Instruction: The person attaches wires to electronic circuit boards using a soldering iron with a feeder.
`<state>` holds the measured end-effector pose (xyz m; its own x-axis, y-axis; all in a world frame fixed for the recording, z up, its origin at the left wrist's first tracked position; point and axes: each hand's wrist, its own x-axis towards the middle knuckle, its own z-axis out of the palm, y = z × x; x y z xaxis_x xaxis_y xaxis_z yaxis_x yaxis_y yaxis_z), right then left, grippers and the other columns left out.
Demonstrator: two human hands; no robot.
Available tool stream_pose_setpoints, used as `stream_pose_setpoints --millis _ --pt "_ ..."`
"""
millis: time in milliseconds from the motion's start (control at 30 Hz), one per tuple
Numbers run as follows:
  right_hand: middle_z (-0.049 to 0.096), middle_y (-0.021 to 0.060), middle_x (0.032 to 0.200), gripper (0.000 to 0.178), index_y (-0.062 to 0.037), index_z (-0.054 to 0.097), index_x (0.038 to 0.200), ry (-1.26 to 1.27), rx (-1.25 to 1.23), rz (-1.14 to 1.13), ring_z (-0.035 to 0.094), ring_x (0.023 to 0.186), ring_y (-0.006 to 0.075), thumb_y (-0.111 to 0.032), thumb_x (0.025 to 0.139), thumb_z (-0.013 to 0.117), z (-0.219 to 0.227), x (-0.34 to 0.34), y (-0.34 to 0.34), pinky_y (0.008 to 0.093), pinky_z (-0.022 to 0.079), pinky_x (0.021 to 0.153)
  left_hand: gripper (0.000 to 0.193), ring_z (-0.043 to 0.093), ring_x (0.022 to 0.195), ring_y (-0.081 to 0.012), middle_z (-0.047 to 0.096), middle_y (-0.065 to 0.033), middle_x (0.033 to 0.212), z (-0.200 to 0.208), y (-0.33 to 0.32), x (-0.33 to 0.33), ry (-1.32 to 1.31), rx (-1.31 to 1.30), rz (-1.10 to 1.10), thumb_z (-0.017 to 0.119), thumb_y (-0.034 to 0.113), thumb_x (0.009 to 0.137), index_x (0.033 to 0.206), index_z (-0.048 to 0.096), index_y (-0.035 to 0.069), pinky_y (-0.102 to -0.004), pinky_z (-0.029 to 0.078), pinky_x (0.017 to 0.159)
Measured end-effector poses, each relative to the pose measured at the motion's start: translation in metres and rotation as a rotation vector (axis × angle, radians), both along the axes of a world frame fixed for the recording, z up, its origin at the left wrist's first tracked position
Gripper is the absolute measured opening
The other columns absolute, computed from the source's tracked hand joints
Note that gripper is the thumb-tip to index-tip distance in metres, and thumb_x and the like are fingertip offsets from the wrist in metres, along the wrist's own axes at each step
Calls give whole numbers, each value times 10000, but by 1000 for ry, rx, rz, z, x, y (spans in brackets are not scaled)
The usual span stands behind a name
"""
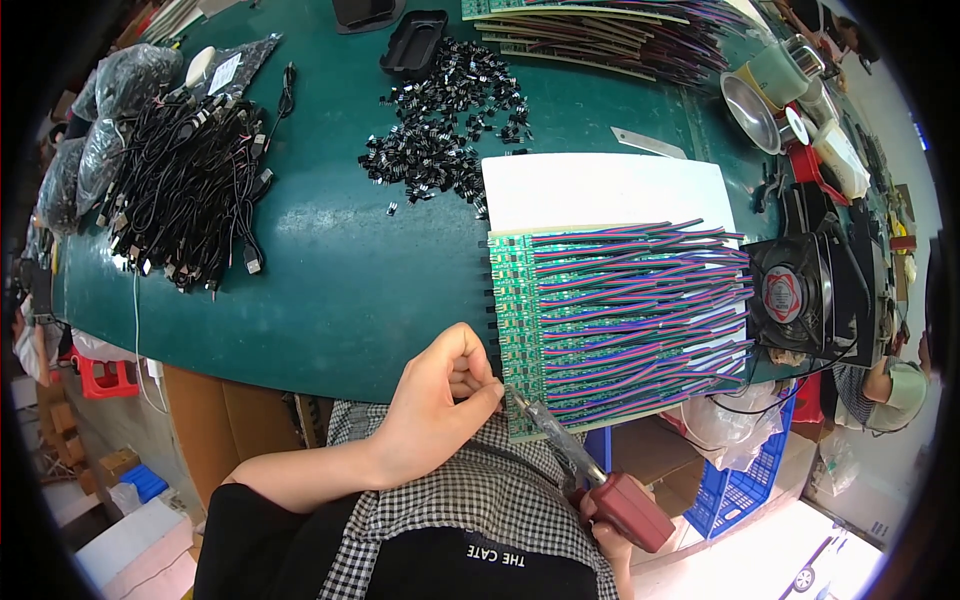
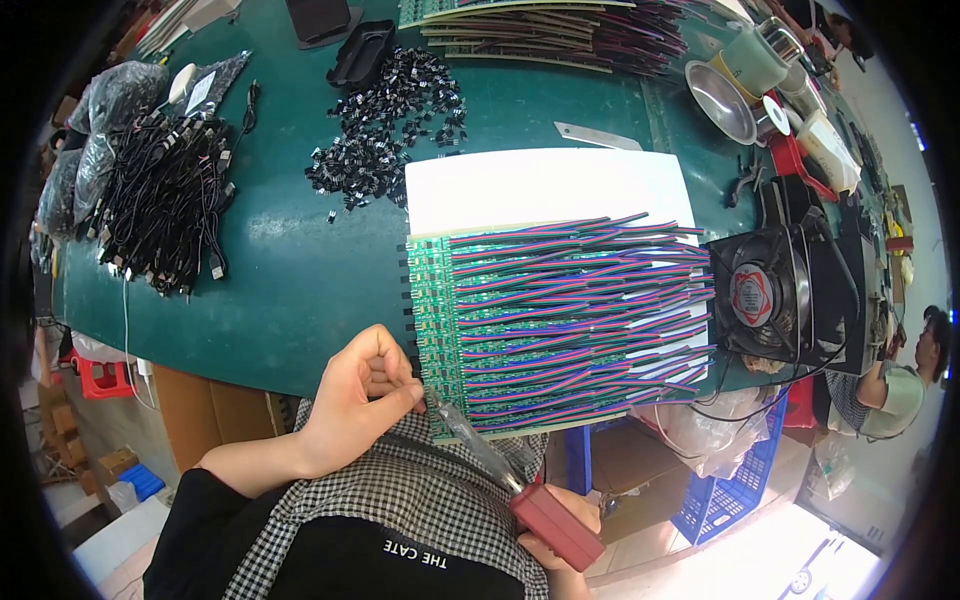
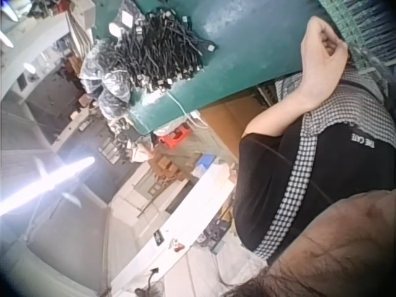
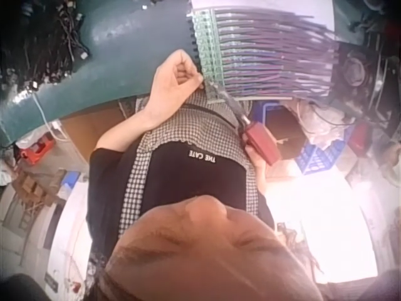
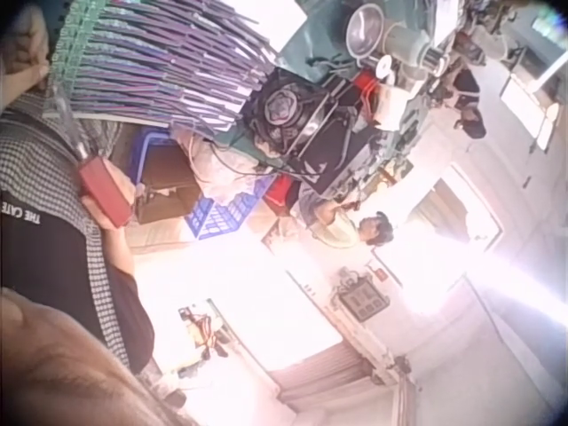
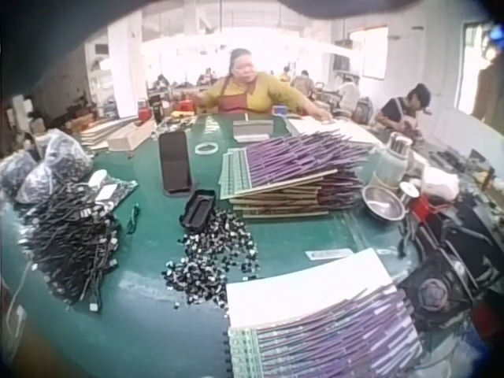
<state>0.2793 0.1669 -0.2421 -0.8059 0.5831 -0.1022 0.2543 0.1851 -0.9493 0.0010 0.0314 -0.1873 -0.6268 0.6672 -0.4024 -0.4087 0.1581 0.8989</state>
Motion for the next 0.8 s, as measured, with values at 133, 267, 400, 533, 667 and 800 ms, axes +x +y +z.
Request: stream_pose_setpoints --millis 133,267,400,533,667,800 --pt "666 119 807 700 21 625 958 45 74 24 658 676 264 -572 607 752 -1 2 2 316 513 621 202 521 676 -54 506 -35 757 0 0 -1 -10 5 -5 541 -76 826 827 373 36 -207 462 592" --pt "655 117 755 682 33 621 944 8 -131 -6 627 591 221 -544 610 767 11 -3 0 276 485 547 202 523 674 -56 505 -34 755 1 0 -1 -17 8 8 540 -73 828 825 372 38 -208 464 593" --pt "639 113 698 652 69 602 876 117 -439 -161 573 507 166 -500 618 790 33 -29 -7 242 432 459 197 549 698 -72 516 -40 756 1 -2 1 36 -17 -6 549 -64 826 834 378 34 -224 474 612" --pt "561 110 799 758 79 525 964 147 -471 -199 468 478 146 -572 639 739 34 -30 -10 247 351 431 204 578 716 -100 547 -56 758 11 -3 -4 236 -91 -120 590 -16 821 858 392 18 -254 486 639" --pt "560 166 887 773 80 464 1041 210 -402 -334 474 480 169 -520 652 758 20 -16 -11 252 372 414 212 602 701 -159 567 -85 770 19 -9 -48 424 -217 -82 629 40 809 938 466 0 -283 489 638" --pt "557 169 901 770 80 452 1064 231 -392 -328 484 492 173 -503 665 758 23 -22 -11 255 379 426 255 540 614 -91 578 -47 741 -6 -16 -116 952 -536 64 678 50 752 956 538 -12 -252 439 573"
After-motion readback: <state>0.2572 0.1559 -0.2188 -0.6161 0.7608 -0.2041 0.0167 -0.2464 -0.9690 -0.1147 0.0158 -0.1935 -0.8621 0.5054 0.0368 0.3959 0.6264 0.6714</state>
